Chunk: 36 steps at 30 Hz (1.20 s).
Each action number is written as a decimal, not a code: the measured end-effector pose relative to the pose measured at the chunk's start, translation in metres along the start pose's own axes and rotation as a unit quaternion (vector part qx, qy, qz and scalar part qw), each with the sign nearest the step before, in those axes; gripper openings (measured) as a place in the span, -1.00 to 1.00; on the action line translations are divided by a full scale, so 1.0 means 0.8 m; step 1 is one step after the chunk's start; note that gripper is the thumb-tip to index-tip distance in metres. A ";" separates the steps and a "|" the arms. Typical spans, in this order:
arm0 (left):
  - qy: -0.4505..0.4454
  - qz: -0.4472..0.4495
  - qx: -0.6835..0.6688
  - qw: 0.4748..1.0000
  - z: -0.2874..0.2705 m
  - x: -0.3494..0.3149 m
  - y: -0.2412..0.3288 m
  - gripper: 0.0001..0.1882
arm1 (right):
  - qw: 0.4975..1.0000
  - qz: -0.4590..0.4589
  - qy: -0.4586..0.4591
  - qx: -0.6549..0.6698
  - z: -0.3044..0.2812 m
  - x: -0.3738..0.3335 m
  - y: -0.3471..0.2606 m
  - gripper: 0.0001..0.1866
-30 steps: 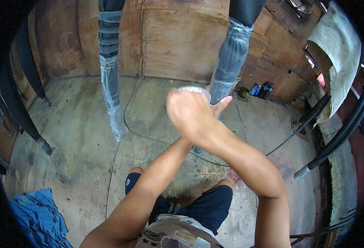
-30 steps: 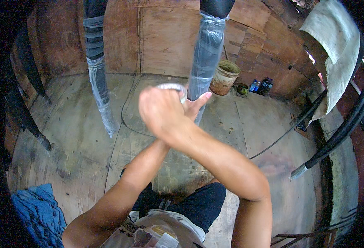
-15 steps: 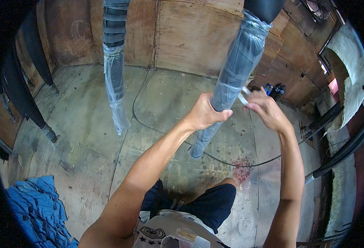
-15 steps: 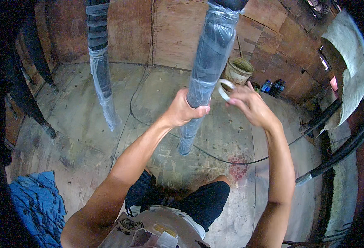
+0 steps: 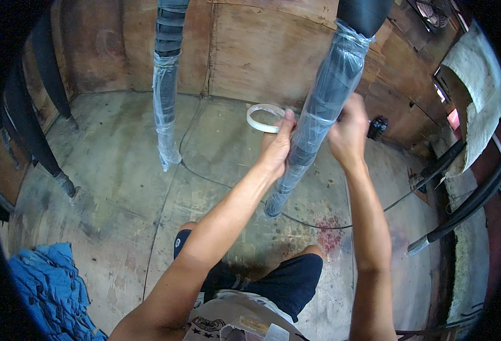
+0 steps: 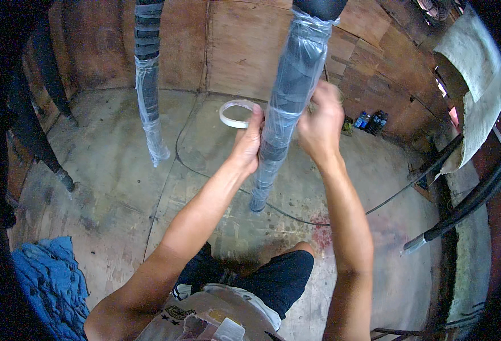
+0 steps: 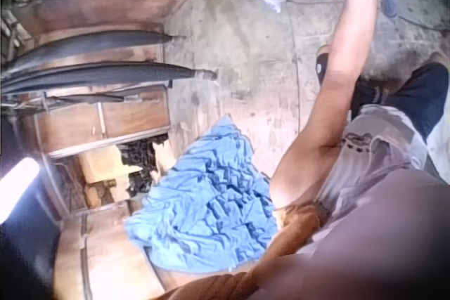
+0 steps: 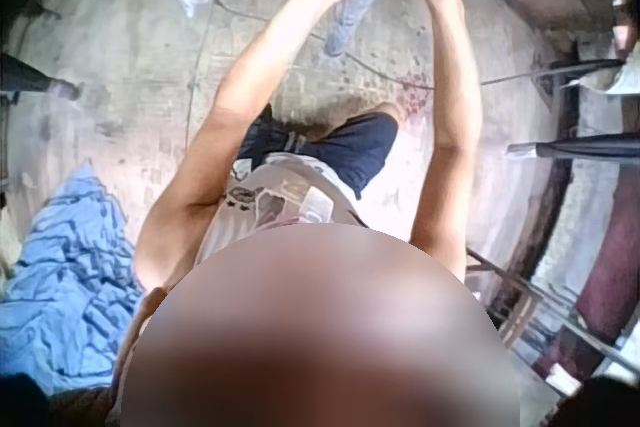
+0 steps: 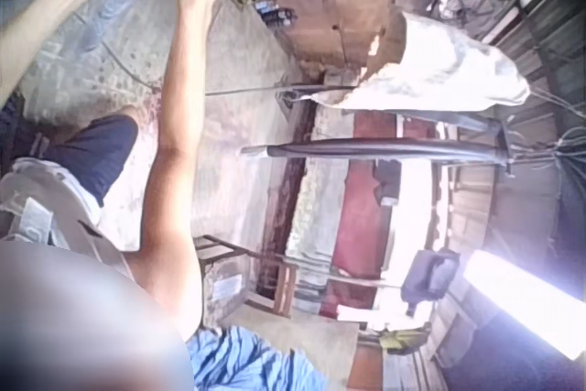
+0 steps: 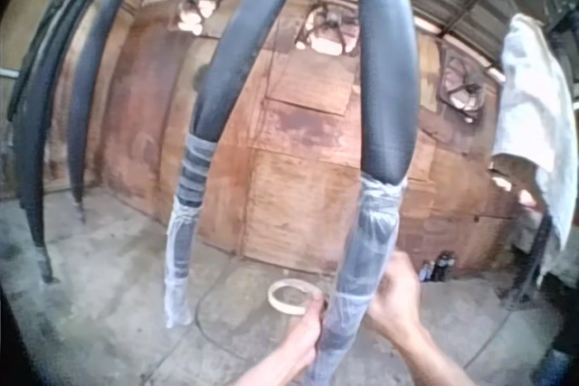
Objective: The person cuts a piece of clear plastic with scissors, then wraps and secures it around the legs of standing mannequins using clear tape. The person kneels to reach the lower sections and continues taping each leg in sequence.
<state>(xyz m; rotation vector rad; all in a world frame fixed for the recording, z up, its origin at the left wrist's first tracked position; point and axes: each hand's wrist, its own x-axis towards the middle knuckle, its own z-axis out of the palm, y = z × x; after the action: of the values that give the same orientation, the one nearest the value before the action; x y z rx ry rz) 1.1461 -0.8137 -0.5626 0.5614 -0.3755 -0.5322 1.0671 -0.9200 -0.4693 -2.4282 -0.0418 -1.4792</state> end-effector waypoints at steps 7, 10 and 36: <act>-0.045 0.235 0.090 0.967 0.002 0.000 -0.055 -0.66 | 0.990 -0.130 -0.050 -0.021 0.010 0.014 -0.114 -0.73; -0.106 0.230 0.163 0.954 0.003 -0.014 -0.069 -0.65 | 0.953 -0.018 -0.252 -0.169 0.027 0.018 -0.129 -0.59; -0.266 -0.199 0.039 0.943 -0.018 0.016 0.002 -0.06 | 0.942 0.007 -0.277 0.187 -0.013 -0.016 0.064 -0.69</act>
<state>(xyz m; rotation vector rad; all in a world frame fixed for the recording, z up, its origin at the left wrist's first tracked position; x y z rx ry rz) 1.1637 -0.8143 -0.5703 0.5683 -0.8074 -1.0695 1.0615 -0.9698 -0.4882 -2.4209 -0.3846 -0.6561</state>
